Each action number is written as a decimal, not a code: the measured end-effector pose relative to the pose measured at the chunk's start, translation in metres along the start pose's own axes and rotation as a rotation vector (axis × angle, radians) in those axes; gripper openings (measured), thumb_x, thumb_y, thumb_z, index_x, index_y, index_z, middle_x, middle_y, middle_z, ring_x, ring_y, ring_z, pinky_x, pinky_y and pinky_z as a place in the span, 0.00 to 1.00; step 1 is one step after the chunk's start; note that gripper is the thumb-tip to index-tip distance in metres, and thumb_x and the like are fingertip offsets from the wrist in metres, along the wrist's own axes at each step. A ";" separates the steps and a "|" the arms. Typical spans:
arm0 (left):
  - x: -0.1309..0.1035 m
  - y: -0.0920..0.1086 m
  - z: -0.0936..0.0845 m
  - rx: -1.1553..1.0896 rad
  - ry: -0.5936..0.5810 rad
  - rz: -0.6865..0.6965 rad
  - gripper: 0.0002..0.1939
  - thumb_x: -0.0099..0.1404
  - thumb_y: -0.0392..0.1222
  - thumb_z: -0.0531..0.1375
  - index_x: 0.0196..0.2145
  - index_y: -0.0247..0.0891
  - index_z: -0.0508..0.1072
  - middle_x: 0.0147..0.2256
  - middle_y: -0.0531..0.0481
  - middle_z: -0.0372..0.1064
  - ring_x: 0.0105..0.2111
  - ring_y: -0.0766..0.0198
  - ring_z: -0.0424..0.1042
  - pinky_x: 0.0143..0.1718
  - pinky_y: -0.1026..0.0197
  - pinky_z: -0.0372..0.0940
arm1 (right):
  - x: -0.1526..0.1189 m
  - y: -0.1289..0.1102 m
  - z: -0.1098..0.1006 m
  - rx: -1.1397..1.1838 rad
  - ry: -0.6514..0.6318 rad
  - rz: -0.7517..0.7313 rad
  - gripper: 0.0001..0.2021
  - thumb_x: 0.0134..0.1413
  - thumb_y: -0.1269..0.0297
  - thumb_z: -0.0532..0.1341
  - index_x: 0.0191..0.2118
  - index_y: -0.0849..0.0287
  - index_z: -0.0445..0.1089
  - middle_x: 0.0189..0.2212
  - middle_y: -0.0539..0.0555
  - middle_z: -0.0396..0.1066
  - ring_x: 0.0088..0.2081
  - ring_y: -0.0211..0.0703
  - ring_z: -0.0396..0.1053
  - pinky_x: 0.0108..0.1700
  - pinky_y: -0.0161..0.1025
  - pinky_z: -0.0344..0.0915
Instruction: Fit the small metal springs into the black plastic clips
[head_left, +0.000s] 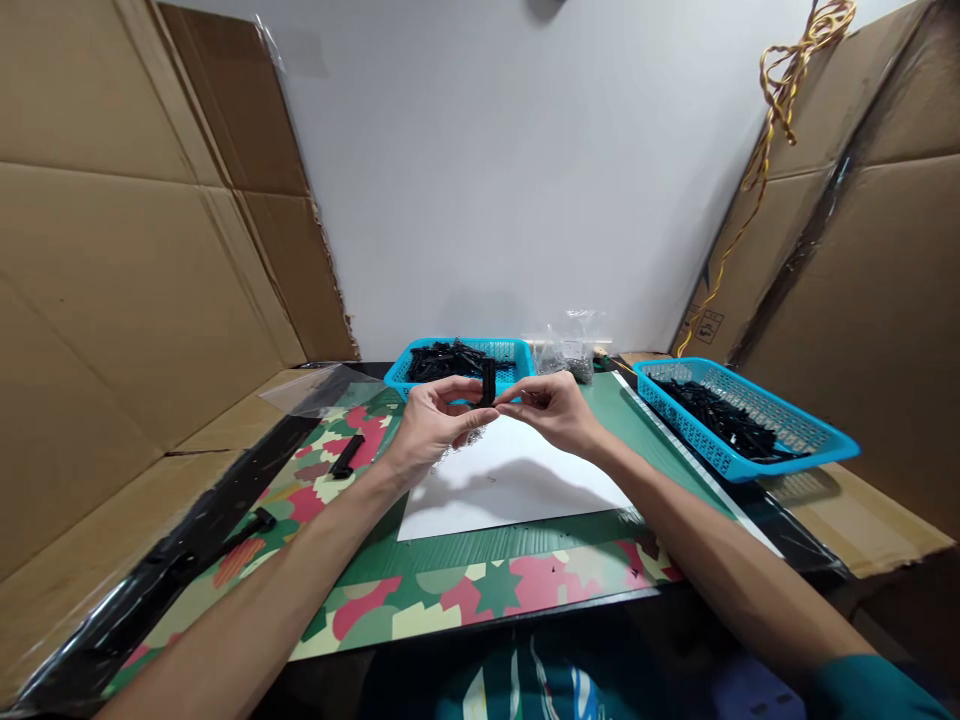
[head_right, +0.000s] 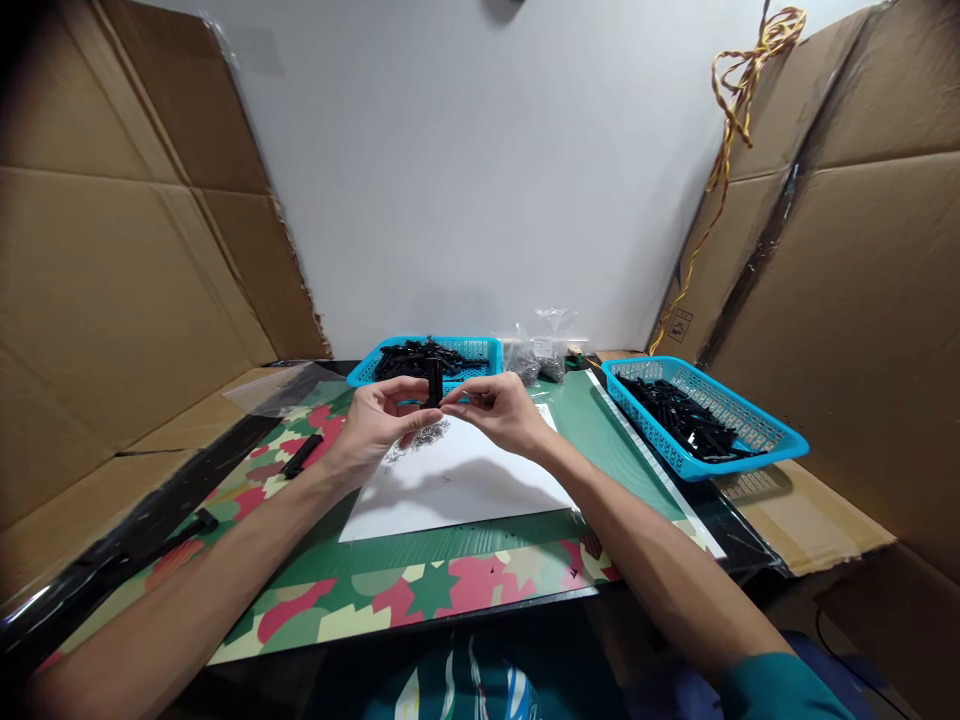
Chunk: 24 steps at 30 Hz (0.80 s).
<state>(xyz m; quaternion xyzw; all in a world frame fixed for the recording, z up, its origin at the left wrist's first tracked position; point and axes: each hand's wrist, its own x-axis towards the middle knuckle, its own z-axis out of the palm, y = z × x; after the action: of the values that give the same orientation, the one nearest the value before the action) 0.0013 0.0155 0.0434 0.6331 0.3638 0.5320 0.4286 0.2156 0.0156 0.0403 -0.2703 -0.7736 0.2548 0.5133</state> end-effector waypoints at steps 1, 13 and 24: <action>0.000 -0.001 -0.001 -0.002 -0.006 0.003 0.28 0.43 0.46 0.82 0.40 0.35 0.82 0.37 0.46 0.80 0.16 0.75 0.65 0.13 0.68 0.57 | 0.000 0.000 0.000 0.014 -0.001 0.006 0.25 0.60 0.40 0.68 0.34 0.62 0.82 0.20 0.48 0.61 0.24 0.34 0.48 0.25 0.37 0.46; -0.001 0.002 0.001 -0.029 -0.021 0.018 0.28 0.43 0.49 0.82 0.39 0.35 0.81 0.37 0.45 0.81 0.16 0.75 0.64 0.12 0.68 0.56 | -0.002 -0.003 0.002 0.073 0.000 0.005 0.21 0.59 0.45 0.70 0.36 0.61 0.83 0.19 0.46 0.57 0.23 0.33 0.46 0.24 0.37 0.45; -0.001 0.001 -0.002 -0.046 -0.060 0.018 0.27 0.44 0.47 0.82 0.39 0.35 0.81 0.36 0.46 0.80 0.16 0.75 0.65 0.12 0.69 0.58 | -0.003 -0.003 0.005 0.098 0.029 0.000 0.20 0.57 0.45 0.72 0.35 0.60 0.82 0.20 0.44 0.54 0.24 0.34 0.45 0.25 0.37 0.44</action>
<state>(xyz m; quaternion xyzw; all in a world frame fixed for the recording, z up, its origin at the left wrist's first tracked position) -0.0011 0.0143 0.0443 0.6421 0.3328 0.5249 0.4488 0.2114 0.0108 0.0393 -0.2483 -0.7527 0.2886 0.5372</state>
